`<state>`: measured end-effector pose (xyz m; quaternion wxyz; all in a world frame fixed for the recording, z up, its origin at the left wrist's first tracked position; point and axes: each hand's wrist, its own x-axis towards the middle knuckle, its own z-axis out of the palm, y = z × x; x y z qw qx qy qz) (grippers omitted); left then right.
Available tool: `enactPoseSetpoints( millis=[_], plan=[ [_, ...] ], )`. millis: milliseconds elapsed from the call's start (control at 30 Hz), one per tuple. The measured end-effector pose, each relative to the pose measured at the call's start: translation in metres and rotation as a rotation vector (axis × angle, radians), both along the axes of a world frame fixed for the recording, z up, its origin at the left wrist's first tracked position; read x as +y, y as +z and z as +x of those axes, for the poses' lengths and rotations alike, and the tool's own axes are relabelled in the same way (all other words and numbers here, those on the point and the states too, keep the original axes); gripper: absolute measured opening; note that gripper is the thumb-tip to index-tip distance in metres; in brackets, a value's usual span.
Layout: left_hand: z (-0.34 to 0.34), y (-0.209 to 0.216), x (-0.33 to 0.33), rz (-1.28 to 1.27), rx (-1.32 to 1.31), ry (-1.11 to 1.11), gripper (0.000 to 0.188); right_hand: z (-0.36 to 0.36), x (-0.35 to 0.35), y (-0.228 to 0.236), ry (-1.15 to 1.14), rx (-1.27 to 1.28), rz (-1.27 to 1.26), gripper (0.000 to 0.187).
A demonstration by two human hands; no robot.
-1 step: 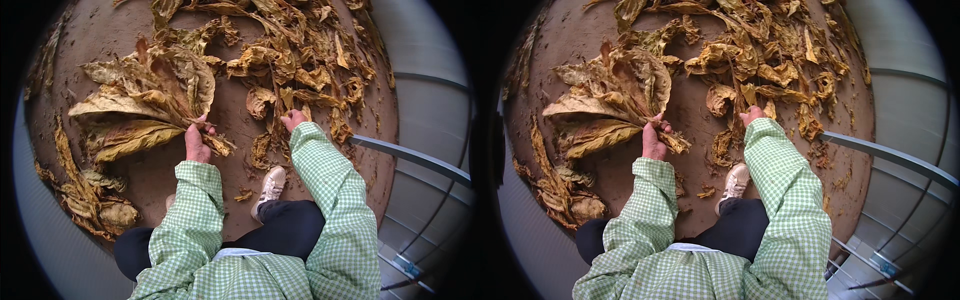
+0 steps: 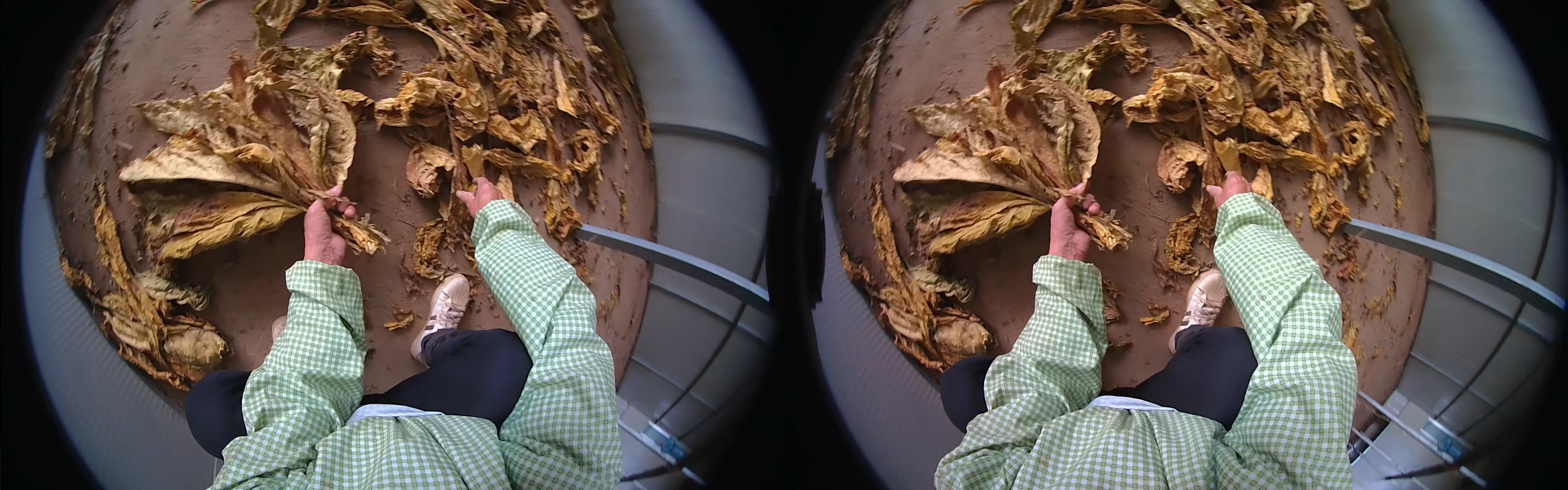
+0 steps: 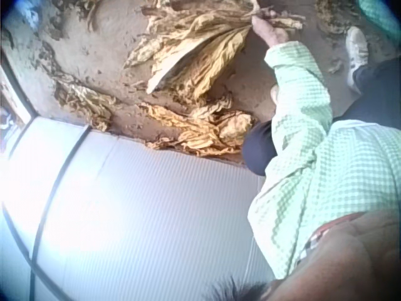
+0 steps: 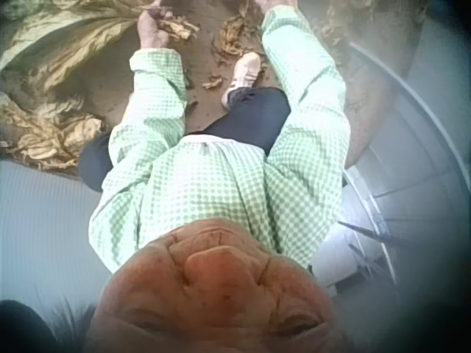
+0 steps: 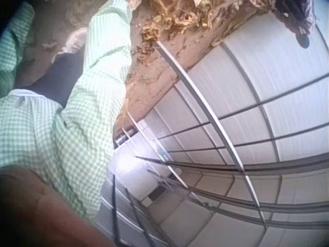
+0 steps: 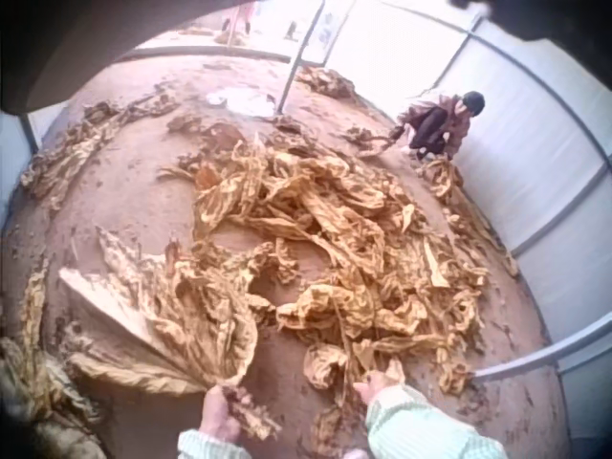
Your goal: The person stands inside a large rotating drum and repeatedly picks up dried tobacco leaves, separates them by hand, and tosses them back into the drum. The person handles the leaves one at a time or in small bunches, turning and shaking them to separate pieces.
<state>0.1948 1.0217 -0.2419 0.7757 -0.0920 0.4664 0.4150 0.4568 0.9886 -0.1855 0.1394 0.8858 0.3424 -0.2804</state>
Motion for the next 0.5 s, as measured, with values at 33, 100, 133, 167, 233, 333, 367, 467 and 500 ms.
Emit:
enactPoseSetpoints(
  millis=[33, 100, 133, 167, 233, 333, 367, 467, 500],
  plan=[
    [-0.005, 0.002, 0.002, 0.013, -0.060, -0.011, 0.012, -0.008, 0.004, -0.005, 0.033, 0.002, 0.035, 0.059],
    [-0.001, 0.006, 0.001, 0.097, -0.037, -0.073, 0.014, 0.016, -0.005, -0.033, 0.039, 0.027, 0.070, 0.058],
    [0.000, 0.009, -0.001, 0.110, 0.001, -0.068, 0.014, 0.018, -0.003, -0.030, 0.046, 0.051, 0.056, 0.054],
    [0.001, 0.014, -0.001, 0.122, 0.040, -0.066, 0.014, 0.020, -0.003, -0.028, 0.049, 0.075, 0.042, 0.050],
    [-0.004, 0.021, 0.004, 0.210, 0.082, -0.059, 0.014, 0.024, -0.007, -0.027, 0.165, 0.163, 0.121, 0.039],
    [0.004, 0.040, 0.008, 0.250, 0.132, -0.068, 0.020, 0.044, -0.022, -0.013, 0.160, 0.559, 0.204, 0.030],
    [0.003, 0.039, 0.010, 0.239, 0.143, -0.062, 0.021, 0.040, -0.015, 0.003, -0.063, 0.508, 0.262, 0.033],
    [0.000, 0.026, 0.004, 0.265, 0.126, -0.067, 0.013, 0.070, 0.009, 0.000, -0.136, 0.243, 0.414, 0.034],
    [0.003, 0.028, 0.002, 0.238, 0.160, -0.083, 0.012, 0.084, 0.012, -0.016, -0.114, 0.165, 0.505, 0.035]
  ],
)
